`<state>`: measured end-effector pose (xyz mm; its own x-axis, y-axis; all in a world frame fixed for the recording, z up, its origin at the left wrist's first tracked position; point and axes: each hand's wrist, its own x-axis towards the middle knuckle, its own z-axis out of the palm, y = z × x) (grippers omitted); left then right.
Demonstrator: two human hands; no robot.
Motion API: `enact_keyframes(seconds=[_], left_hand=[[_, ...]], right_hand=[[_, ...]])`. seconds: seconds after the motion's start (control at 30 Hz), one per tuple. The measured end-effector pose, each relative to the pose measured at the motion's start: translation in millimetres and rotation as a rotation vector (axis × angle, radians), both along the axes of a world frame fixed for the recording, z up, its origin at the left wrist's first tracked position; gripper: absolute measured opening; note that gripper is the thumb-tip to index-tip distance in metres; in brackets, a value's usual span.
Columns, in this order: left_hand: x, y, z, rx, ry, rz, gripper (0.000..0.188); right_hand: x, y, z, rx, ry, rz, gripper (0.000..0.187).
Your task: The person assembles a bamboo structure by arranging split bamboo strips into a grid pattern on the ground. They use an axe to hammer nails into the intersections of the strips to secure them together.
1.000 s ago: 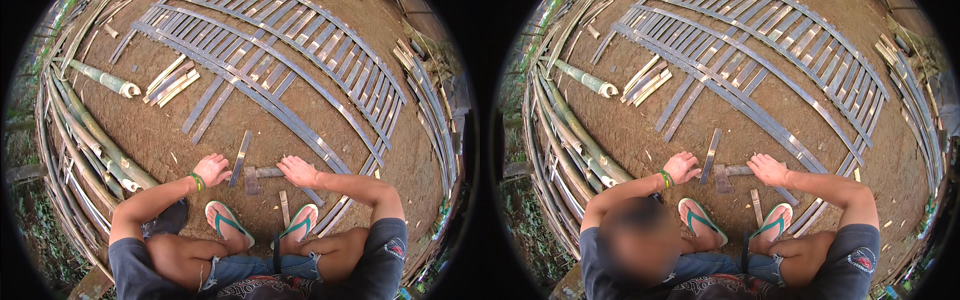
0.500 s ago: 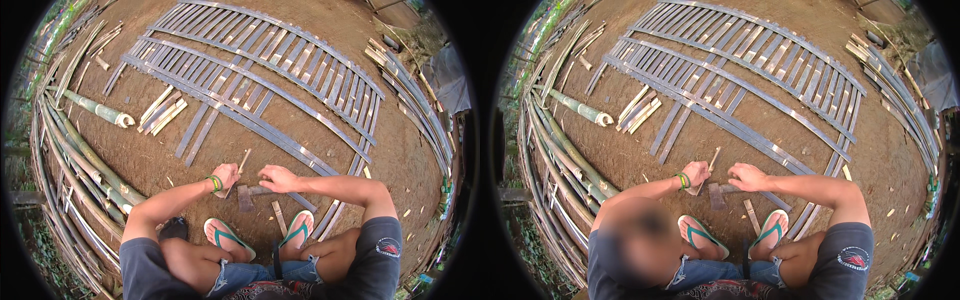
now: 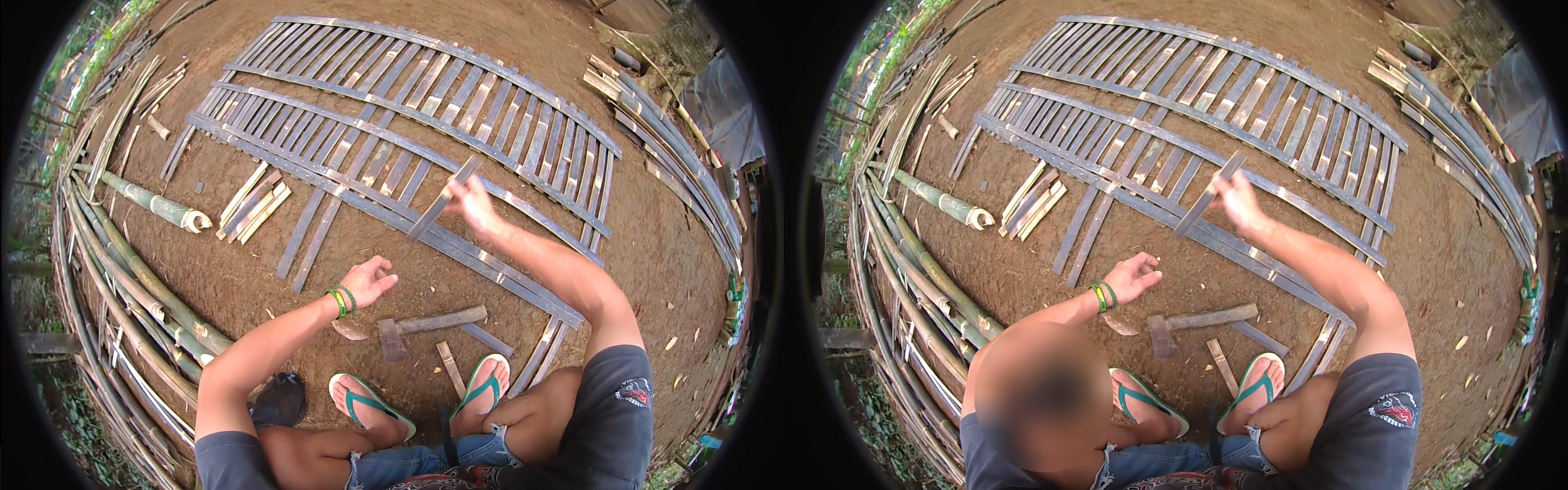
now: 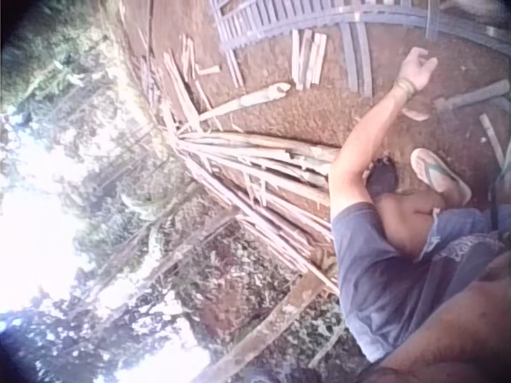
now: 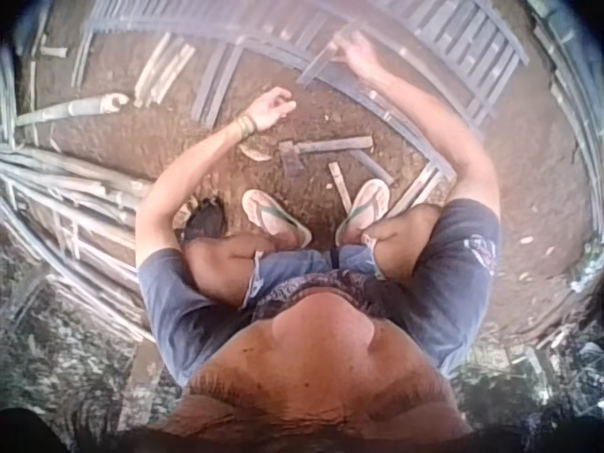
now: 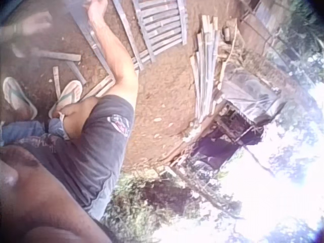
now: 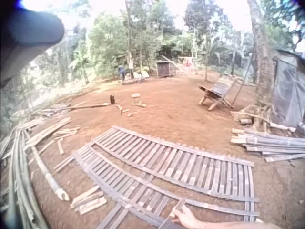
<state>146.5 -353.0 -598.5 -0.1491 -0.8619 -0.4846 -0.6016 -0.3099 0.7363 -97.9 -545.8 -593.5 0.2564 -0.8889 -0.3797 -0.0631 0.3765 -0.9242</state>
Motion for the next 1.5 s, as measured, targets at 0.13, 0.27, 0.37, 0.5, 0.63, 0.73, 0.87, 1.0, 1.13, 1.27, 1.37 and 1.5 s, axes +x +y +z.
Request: enact_keyframes(seconds=[0.13, 0.27, 0.37, 0.5, 0.63, 0.73, 0.87, 1.0, 1.13, 1.27, 1.37, 1.5], left_hand=[[14, 6, -5, 0.003, -0.046, -0.047, 0.041], [24, 9, -12, -0.012, -0.103, -0.086, 0.041], [23, 5, -12, -0.167, -0.200, -0.110, 0.043], [12, -16, -11, -0.308, -0.409, -0.162, 0.048], [1, -39, -10, -0.474, -0.430, -0.124, 0.057], [-5, -50, -9, -0.481, -0.452, -0.140, 0.060], [-6, -56, -14, -0.504, -0.488, -0.213, 0.067], [-11, -67, -25, -0.546, -0.558, -0.323, 0.082], [-14, -69, -26, -0.499, -0.589, -0.352, 0.098], [-17, -68, -29, -0.519, -0.616, -0.353, 0.098], [-23, -74, -42, -0.577, -0.652, -0.362, 0.093], [-22, -82, -51, -0.645, -0.654, -0.361, 0.081]], right_hand=[[-31, -59, -23, -0.085, -0.118, -0.030, 0.021], [-20, -60, -54, -0.006, -0.071, 0.070, 0.024], [-6, -57, -69, 0.108, -0.094, 0.099, 0.023], [0, -65, -71, 0.131, -0.092, 0.012, 0.022], [0, -69, -75, 0.117, -0.047, -0.026, 0.018], [-1, -47, -87, 0.287, -0.032, 0.116, 0.018], [13, -22, -89, 0.344, 0.069, 0.247, 0.018], [21, -25, -88, 0.325, 0.042, 0.095, 0.011], [32, -14, -87, 0.336, 0.063, -0.084, 0.011], [40, -21, -87, 0.279, 0.154, -0.077, 0.015], [23, -39, -96, 0.271, 0.103, -0.031, 0.020], [11, -57, -97, 0.277, 0.060, 0.128, 0.027]])
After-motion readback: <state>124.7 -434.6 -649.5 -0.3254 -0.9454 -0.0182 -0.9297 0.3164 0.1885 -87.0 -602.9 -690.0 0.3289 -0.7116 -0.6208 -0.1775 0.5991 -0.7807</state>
